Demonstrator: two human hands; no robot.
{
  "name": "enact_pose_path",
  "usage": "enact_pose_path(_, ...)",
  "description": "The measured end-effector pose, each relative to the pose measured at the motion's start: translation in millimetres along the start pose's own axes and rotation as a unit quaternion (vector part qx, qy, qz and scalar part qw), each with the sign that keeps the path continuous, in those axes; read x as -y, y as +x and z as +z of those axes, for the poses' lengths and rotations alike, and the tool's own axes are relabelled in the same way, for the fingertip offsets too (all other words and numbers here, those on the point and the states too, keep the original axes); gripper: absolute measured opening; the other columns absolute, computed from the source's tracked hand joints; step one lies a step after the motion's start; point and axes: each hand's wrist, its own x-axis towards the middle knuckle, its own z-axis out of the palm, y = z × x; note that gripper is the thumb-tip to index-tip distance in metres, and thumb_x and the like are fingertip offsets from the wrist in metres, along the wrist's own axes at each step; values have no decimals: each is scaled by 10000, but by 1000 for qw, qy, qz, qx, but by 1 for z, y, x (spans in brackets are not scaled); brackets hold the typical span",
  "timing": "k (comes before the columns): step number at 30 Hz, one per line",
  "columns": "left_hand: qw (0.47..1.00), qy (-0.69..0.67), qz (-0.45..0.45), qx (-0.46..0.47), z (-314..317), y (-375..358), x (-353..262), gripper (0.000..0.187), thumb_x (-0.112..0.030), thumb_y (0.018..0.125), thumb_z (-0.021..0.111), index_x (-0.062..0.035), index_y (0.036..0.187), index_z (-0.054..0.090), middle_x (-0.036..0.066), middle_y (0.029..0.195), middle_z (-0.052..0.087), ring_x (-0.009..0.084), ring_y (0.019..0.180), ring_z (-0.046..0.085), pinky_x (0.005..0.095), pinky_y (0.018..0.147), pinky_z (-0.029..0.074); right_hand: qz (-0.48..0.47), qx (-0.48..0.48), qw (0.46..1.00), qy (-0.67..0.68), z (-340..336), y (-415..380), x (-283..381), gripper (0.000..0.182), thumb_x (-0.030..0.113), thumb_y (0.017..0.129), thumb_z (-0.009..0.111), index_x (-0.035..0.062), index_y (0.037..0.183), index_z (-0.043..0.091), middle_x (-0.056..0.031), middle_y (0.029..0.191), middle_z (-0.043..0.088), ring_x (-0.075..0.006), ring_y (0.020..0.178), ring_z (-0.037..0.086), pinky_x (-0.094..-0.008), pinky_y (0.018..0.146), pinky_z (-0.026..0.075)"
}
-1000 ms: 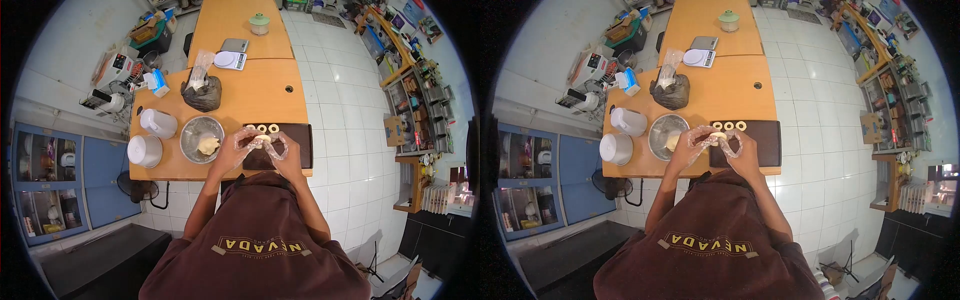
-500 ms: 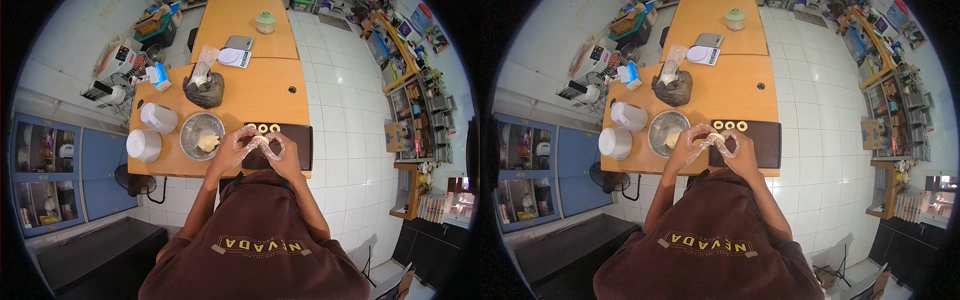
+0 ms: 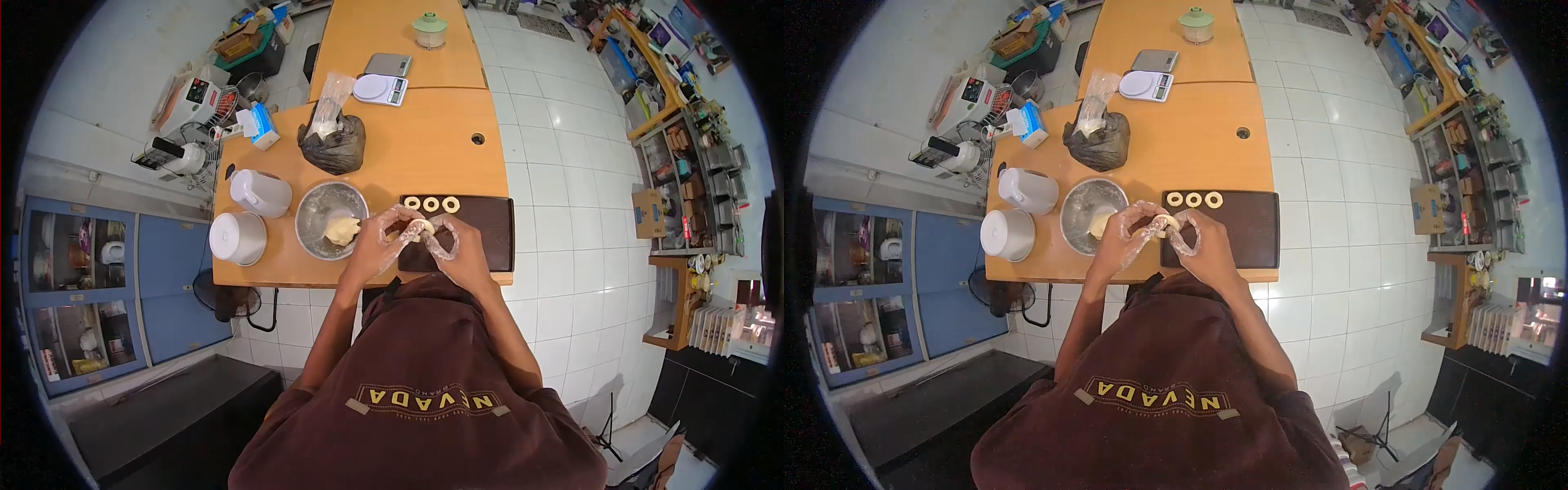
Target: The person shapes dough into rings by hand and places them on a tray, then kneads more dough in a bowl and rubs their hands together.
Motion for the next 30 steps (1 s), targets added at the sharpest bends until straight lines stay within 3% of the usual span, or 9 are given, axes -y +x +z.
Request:
enact_pose_path(6,999,-31,-14,2,1,1,3,234,-56,957,729,15,1170,664,66,1101,713,131,1043,666,307,970,529,-28,-55,998,25,0,-1,3,229,7,836,740,-16,1057,684,-188,975,726,-352,904,716,-401,829,552)
enact_pose_path(9,999,16,-52,3,2,0,-1,252,-35,941,741,16,1176,665,70,1103,715,132,1054,669,314,978,533,-2,-56,998,23,0,-4,5,221,16,845,737,-13,1059,687,-195,966,726,-361,899,717,-405,819,553)
enact_pose_path(15,1000,-10,-23,3,7,-1,-1,259,-26,936,732,26,1181,664,71,1103,717,134,1065,672,317,968,536,4,-19,1000,-6,0,-7,3,198,65,866,739,-5,1045,696,-205,953,719,-387,877,704,-422,781,545)
enact_pose_path(21,998,45,-22,28,2,0,-10,231,-48,967,699,18,1186,665,66,1131,710,139,1064,667,323,972,525,-23,-55,998,-38,-2,-9,3,167,91,868,745,1,1001,701,-206,927,709,-403,860,690,-450,763,533)
enact_pose_path(27,1000,-30,-7,-4,10,-2,-5,235,-43,972,691,4,1201,661,56,1134,705,136,1073,659,318,972,521,4,-18,999,-37,-3,-11,4,179,79,859,746,-6,1009,700,-204,926,713,-405,862,692,-444,769,536)
enact_pose_path(30,999,-14,-18,40,8,-3,-6,257,-43,963,702,4,1211,654,53,1134,701,138,1091,654,319,975,523,-8,-42,999,-24,-2,-10,3,177,66,854,745,-11,1006,700,-208,935,716,-404,866,694,-441,774,537)
